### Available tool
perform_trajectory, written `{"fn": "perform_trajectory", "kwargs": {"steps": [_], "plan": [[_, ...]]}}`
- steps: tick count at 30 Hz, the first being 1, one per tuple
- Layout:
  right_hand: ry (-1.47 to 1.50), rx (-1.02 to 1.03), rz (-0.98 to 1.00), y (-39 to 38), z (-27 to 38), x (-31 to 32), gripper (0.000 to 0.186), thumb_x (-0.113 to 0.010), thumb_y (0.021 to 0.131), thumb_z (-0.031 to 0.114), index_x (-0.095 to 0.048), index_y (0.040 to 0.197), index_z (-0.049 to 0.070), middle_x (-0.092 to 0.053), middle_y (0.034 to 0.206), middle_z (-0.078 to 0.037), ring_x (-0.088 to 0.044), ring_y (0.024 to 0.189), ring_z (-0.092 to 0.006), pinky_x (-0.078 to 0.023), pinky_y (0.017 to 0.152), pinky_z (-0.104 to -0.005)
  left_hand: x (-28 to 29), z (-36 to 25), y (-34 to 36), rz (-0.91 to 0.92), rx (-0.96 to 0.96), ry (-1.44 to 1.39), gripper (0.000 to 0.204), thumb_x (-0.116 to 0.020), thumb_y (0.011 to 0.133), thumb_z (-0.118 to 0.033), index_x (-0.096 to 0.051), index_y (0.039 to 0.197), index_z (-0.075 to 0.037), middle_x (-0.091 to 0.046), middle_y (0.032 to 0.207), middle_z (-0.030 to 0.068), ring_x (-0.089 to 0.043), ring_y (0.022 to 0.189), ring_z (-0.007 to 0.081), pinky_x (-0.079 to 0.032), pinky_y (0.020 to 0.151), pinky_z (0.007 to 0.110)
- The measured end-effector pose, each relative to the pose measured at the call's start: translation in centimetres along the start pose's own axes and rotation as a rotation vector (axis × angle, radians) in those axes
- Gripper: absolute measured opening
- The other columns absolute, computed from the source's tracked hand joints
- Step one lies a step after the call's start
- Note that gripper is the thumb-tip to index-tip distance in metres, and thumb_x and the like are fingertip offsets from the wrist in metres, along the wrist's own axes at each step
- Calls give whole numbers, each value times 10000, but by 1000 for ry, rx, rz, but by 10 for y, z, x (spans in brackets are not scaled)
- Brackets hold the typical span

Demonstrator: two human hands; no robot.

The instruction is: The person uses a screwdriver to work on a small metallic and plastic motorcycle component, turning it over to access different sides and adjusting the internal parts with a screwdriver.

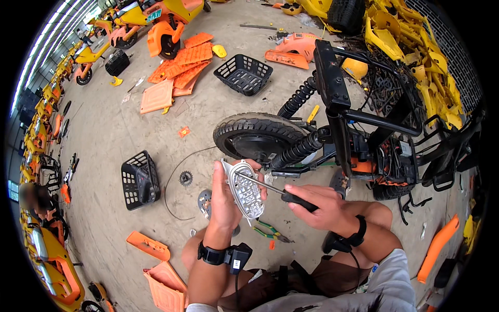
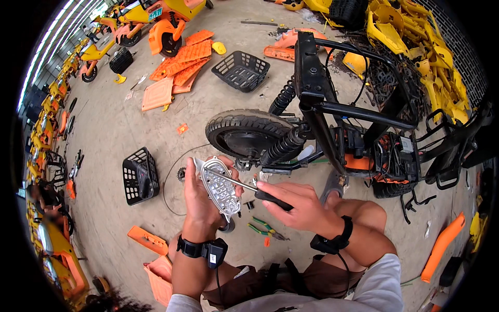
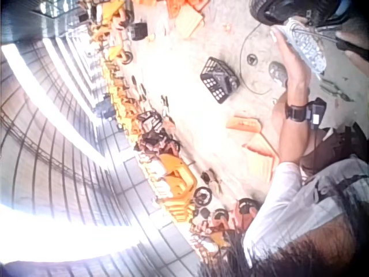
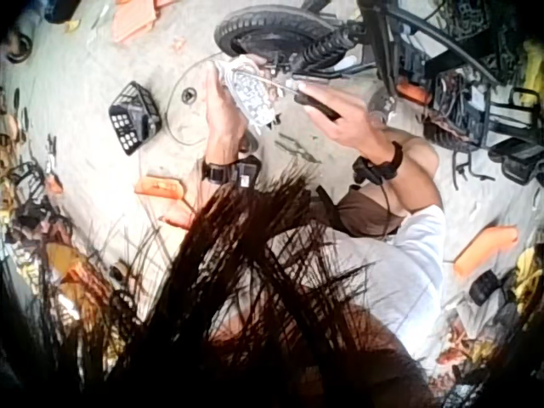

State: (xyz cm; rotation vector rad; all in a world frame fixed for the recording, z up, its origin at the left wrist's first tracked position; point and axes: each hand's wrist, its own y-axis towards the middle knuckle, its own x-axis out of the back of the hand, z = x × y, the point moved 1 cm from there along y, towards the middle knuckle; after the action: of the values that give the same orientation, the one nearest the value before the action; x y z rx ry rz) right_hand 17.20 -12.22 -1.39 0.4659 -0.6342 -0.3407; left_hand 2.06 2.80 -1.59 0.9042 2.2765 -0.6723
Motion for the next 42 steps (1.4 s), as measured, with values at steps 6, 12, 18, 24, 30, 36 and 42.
{"fn": "perform_trajectory", "kwargs": {"steps": [6,12,18,24,30,36,42], "plan": [[36,-44,43,-4,-3,-4,455,-731,795,13,-648,1241,43,-708,904,-145,-687,717,-254,-534,626,-320,0,0,2,30,4,7,723,-259,978,-667,-576,1067,-23,-622,789,125,-637,643,235,-524,580,320],[28,-73,12,-2,1,-1,423,-726,805,27,-665,1222,61,-691,848,-140,-661,673,-263,-524,620,-318,4,-1,-1,93,21,25,755,-210,990,-672,-574,1120,-23,-636,813,110,-643,678,206,-535,626,312],[55,-115,-31,-3,3,-1,405,-729,810,59,-666,1209,36,-720,974,-167,-717,815,-280,-561,717,-330,8,7,4,91,13,144,588,-350,1010,-552,-540,1204,-31,-634,870,89,-643,746,186,-531,669,299],[98,-183,24,-2,7,3,378,-713,837,67,-656,1206,7,-718,1051,-179,-727,906,-254,-557,788,-324,7,13,7,85,18,197,580,-390,1000,-534,-511,1252,-26,-636,887,97,-656,760,197,-534,688,314],[422,-452,-127,-12,-14,-2,508,-619,919,9,-438,1393,7,-642,978,-64,-629,782,-106,-512,709,-251,-4,18,13,154,75,-90,425,-381,975,-439,-458,1213,-96,-650,908,175,-677,775,316,-560,688,380],[603,-592,-112,-14,-5,-7,421,-681,907,46,-484,1278,20,-598,892,-13,-575,657,-58,-451,550,-222,-20,20,14,161,0,4,425,-382,981,-399,-502,1159,-32,-654,1032,257,-689,867,368,-580,767,469],[781,-644,-196,-9,-7,-16,446,-746,886,148,-527,1255,27,-635,849,-9,-549,565,-31,-416,471,-187,-35,19,13,181,2,-66,387,-414,1014,-271,-445,1296,-8,-595,1229,267,-637,1087,375,-520,958,510]]}}
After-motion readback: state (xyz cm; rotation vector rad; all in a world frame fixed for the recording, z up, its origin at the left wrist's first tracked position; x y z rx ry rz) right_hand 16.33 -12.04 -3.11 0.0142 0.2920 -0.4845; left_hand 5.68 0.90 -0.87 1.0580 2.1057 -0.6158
